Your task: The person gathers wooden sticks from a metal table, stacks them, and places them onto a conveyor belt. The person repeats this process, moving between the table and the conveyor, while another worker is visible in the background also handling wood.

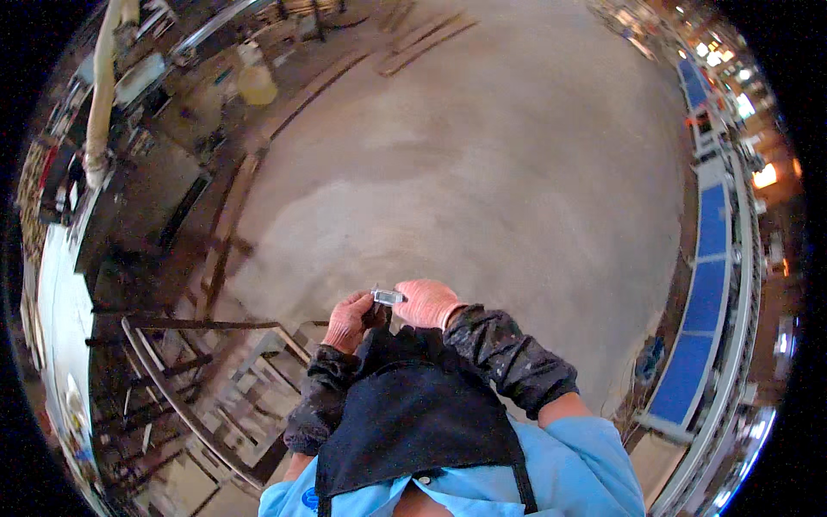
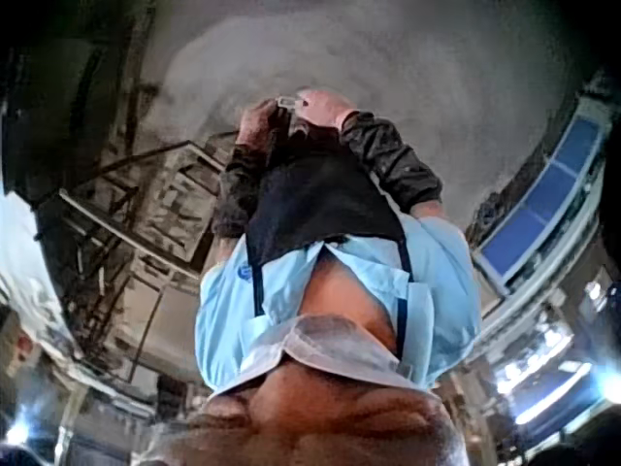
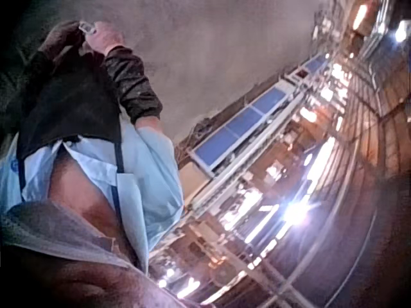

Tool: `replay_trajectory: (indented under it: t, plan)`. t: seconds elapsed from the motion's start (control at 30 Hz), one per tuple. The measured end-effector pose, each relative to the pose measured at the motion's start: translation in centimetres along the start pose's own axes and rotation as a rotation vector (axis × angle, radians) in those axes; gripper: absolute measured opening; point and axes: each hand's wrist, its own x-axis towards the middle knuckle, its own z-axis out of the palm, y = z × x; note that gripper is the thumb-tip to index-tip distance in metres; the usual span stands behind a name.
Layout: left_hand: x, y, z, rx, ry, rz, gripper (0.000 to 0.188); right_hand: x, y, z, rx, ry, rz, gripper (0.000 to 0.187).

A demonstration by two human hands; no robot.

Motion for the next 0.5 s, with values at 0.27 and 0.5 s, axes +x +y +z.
replay_trajectory:
  t: [0.27,0.5]
  plan:
    - [7.0,12.3,-1.4,-0.136,0.193,0.166,0.019,19.5,-1.9,-7.0,-0.011,-0.213,-0.177,0.044]
    - [17.5,23.3,-5.9,-0.06,0.227,0.145,0.024,32.9,-6.2,-14.1,0.096,-0.195,-0.184,0.041]
